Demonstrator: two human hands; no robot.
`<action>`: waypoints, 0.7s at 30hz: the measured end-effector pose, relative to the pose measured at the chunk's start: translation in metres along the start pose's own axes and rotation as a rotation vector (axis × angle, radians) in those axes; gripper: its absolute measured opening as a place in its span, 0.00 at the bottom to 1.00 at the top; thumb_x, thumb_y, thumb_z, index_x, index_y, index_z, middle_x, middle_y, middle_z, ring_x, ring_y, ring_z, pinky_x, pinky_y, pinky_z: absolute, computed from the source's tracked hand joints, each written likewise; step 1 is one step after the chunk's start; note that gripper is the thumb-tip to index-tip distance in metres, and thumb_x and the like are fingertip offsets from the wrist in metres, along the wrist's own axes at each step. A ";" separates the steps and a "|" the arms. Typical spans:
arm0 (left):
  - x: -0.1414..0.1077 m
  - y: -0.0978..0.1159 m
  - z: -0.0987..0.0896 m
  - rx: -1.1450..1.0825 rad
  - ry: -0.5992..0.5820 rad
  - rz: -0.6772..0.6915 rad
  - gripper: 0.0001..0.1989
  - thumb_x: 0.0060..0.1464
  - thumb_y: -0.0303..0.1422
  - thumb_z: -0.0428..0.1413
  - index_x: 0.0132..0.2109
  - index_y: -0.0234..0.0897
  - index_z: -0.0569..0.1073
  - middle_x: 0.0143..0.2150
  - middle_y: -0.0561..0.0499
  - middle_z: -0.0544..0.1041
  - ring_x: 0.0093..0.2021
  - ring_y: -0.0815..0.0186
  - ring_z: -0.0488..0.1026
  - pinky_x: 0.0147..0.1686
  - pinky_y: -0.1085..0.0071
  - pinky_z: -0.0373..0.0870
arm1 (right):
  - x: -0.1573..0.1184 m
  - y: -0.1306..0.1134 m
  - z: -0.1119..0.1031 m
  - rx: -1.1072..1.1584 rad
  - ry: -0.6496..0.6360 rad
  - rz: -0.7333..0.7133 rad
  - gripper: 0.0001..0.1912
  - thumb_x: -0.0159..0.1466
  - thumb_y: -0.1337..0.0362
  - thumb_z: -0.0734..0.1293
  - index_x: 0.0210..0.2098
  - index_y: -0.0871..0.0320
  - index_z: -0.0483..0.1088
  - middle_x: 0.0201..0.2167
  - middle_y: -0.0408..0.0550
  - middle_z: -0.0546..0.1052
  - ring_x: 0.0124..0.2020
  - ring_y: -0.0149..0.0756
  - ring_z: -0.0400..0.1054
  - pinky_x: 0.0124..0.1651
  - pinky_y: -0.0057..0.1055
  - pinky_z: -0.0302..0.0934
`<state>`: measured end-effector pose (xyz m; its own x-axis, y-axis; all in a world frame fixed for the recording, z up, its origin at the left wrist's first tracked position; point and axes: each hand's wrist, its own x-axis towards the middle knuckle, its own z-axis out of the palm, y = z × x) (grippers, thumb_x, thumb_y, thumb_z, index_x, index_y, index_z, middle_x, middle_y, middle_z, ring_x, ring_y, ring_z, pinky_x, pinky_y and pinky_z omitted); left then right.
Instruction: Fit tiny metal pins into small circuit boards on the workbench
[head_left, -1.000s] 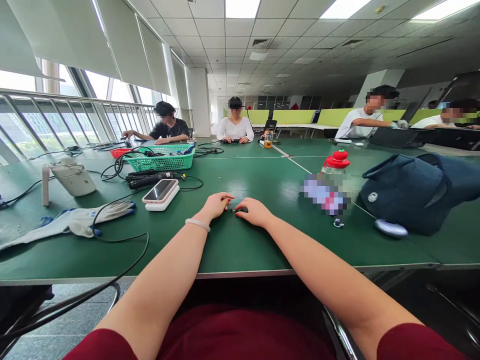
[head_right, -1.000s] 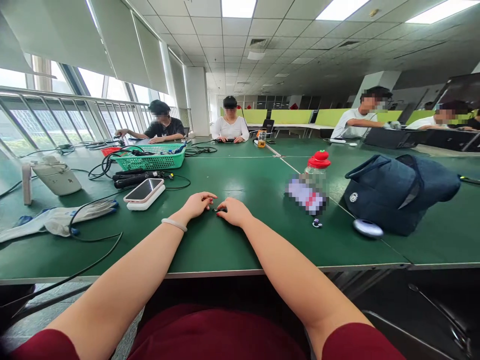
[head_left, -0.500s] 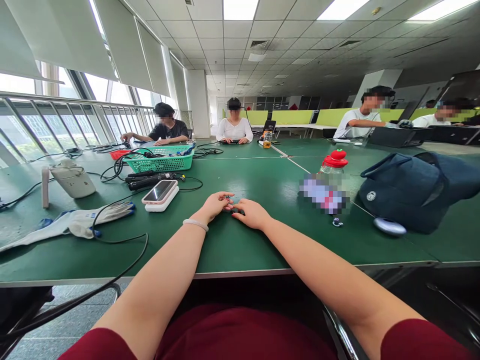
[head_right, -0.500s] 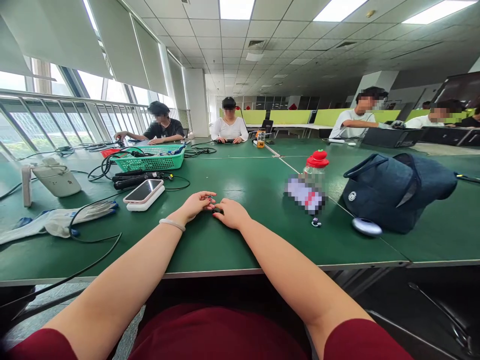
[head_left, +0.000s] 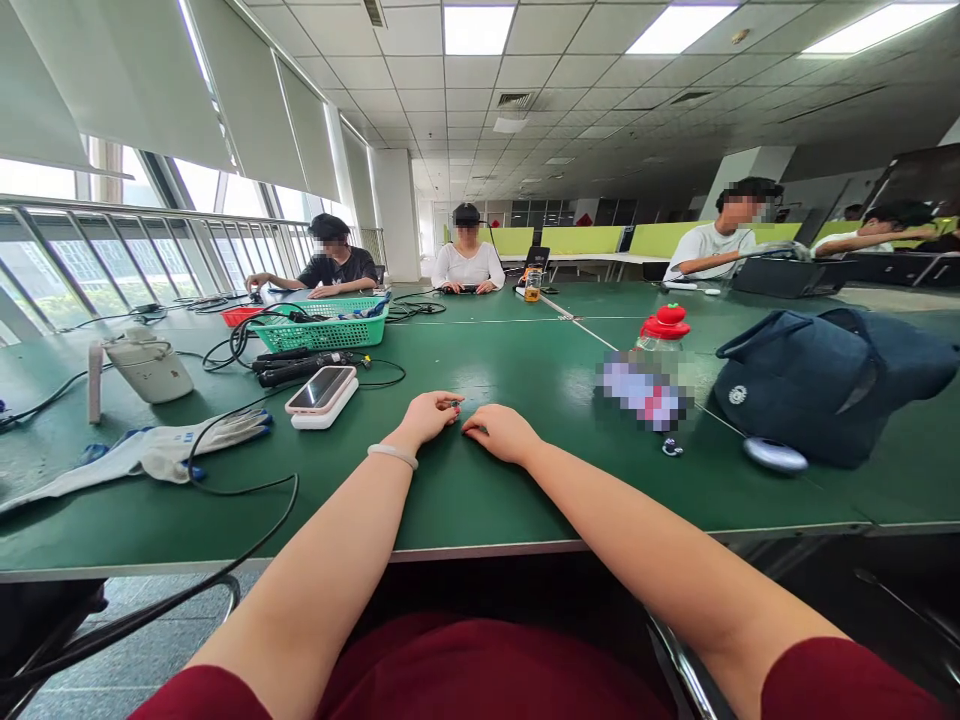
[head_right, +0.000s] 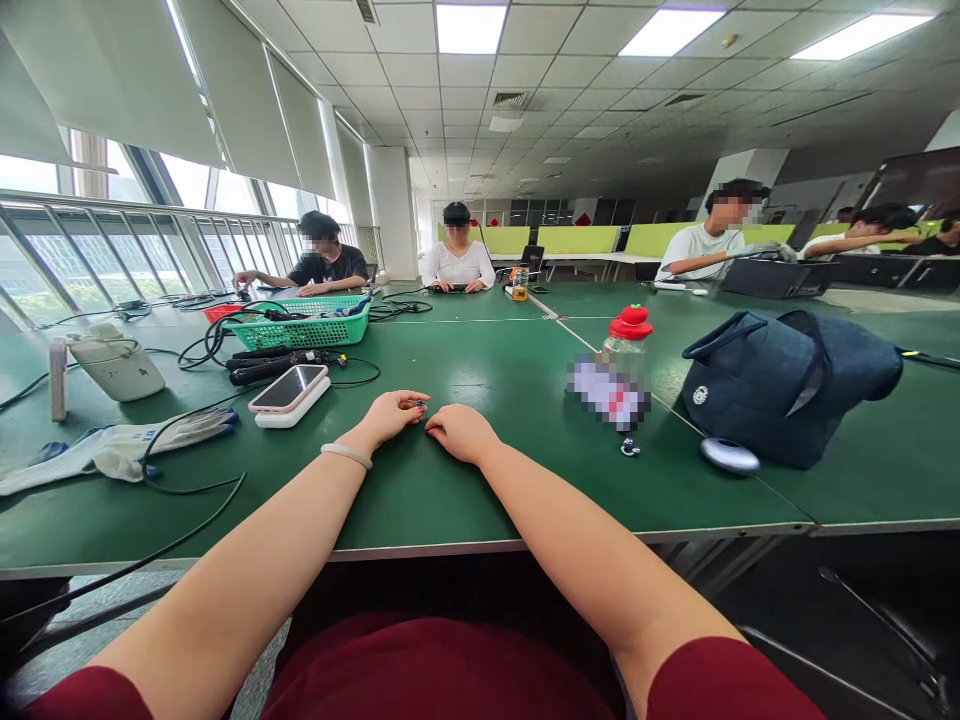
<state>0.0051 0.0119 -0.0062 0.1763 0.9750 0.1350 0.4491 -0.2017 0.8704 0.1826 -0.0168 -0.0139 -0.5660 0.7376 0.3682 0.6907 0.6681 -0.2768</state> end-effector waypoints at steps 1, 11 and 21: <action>0.000 0.000 0.000 0.007 -0.002 0.006 0.16 0.47 0.27 0.58 0.46 0.33 0.77 0.27 0.50 0.78 0.27 0.69 0.72 0.36 0.72 0.71 | 0.000 0.000 0.000 0.016 0.016 0.011 0.10 0.63 0.65 0.64 0.38 0.56 0.77 0.37 0.49 0.78 0.42 0.38 0.70 0.47 0.34 0.60; 0.000 0.002 0.002 0.015 -0.070 0.061 0.20 0.46 0.30 0.58 0.49 0.32 0.76 0.33 0.47 0.80 0.33 0.66 0.76 0.38 0.69 0.73 | 0.002 0.013 0.000 0.303 0.210 0.202 0.08 0.60 0.68 0.63 0.36 0.57 0.74 0.31 0.44 0.79 0.30 0.29 0.70 0.38 0.27 0.64; -0.002 0.010 0.004 0.085 -0.151 0.151 0.21 0.45 0.32 0.58 0.48 0.35 0.77 0.33 0.50 0.79 0.34 0.66 0.74 0.38 0.71 0.71 | 0.003 0.018 0.004 0.485 0.281 0.249 0.06 0.58 0.66 0.64 0.34 0.57 0.73 0.32 0.45 0.79 0.32 0.31 0.73 0.41 0.30 0.66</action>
<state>0.0125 0.0076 0.0004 0.3737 0.9093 0.1830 0.4786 -0.3580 0.8017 0.1917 -0.0017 -0.0216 -0.2280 0.8677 0.4417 0.4661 0.4956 -0.7329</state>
